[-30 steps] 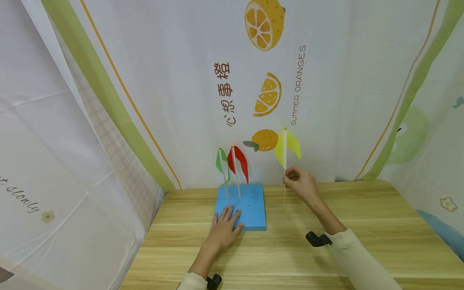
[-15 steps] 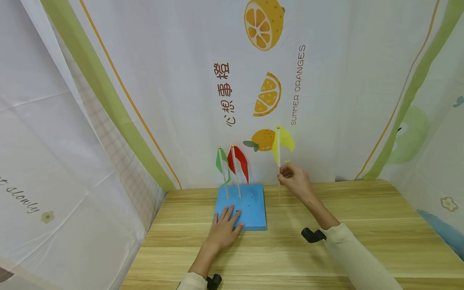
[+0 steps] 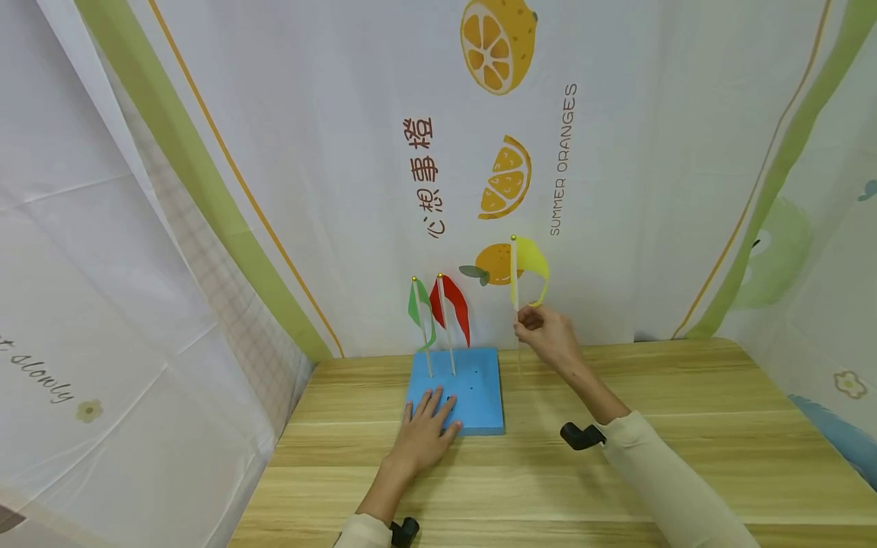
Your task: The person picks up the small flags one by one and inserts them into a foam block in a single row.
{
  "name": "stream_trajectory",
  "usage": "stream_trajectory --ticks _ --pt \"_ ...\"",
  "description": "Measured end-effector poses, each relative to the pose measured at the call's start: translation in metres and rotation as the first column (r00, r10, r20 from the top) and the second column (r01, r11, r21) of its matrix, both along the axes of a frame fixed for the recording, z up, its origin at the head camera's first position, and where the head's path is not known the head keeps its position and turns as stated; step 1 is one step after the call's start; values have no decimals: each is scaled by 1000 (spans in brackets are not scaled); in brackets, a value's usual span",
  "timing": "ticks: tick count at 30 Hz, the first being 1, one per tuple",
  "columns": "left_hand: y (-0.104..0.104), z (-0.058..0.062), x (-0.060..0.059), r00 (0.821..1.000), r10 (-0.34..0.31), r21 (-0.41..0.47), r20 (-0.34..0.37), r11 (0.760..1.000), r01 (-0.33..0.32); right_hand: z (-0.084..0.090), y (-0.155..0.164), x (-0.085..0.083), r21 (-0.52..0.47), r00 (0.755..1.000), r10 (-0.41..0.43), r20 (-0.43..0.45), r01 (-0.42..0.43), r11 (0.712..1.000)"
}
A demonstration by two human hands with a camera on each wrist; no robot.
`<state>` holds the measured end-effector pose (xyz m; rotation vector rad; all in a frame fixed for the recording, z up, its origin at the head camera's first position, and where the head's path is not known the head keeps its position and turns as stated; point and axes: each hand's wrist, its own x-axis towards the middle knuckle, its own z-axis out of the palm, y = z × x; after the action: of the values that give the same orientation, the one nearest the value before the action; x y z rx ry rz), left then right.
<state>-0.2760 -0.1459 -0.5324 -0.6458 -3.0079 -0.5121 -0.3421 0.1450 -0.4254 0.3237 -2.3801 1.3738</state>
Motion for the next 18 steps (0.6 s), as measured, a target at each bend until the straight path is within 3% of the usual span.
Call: stream_trajectory --ticks 18 --pt "1 1 0 1000 2 -1 -2 1000 -2 2 -20 -12 -8 998 40 -41 -40 999"
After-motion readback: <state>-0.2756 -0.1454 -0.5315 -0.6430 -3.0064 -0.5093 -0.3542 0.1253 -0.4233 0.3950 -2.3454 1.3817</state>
